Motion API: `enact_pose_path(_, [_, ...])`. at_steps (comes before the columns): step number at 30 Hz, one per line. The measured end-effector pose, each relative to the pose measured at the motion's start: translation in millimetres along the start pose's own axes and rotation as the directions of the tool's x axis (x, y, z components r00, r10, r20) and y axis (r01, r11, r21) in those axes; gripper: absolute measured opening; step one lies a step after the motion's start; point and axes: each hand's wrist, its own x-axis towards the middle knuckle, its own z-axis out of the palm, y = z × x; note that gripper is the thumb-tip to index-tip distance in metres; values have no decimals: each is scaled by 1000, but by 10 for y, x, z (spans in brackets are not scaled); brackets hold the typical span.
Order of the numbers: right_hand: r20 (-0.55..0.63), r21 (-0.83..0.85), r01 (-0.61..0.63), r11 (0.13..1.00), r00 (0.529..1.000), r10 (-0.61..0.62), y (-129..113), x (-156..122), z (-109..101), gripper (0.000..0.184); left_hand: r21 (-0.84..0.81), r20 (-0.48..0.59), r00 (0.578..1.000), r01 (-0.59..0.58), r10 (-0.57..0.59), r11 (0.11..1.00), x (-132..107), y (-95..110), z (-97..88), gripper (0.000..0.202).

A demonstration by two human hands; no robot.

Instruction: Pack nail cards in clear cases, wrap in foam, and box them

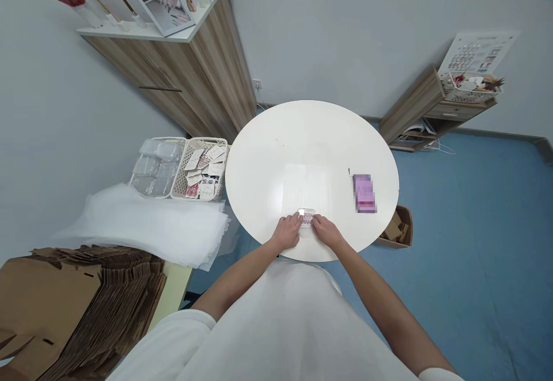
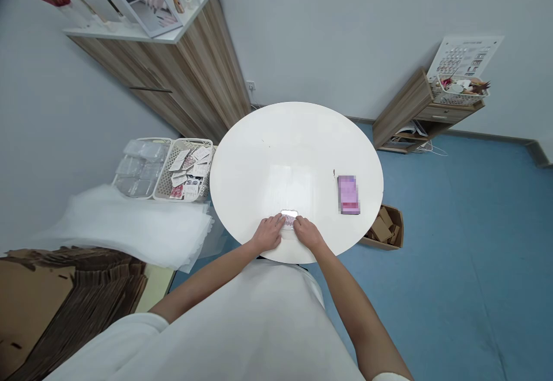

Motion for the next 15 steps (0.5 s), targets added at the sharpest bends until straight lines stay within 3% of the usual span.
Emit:
enact_pose_path(2, [-42, 29, 49, 998, 998, -48, 1, -5, -19, 27, -11, -9, 1000, -3, 3, 1000, -6, -9, 1, 59])
enact_pose_path(4, [-69, 27, 89, 996, 994, -87, 4, -14, -34, 47, -19, -6, 1000, -6, 6, 1000, -11, -24, 5, 59])
enact_pose_path(8, [-36, -5, 73, 997, 997, -73, 13, -3, -12, 61, -36, 6, 1000, -20, 20, 999, -23, -63, 30, 61])
enact_pose_path(10, [-24, -17, 69, 997, 997, -69, 18, 20, 14, 58, -46, -1, 1000, -23, 23, 999, -31, -78, 46, 66])
enact_pose_path(15, [-52, -43, 77, 996, 995, -79, 22, 68, 53, 26, -52, 22, 999, -27, 28, 998, -31, -88, 58, 80])
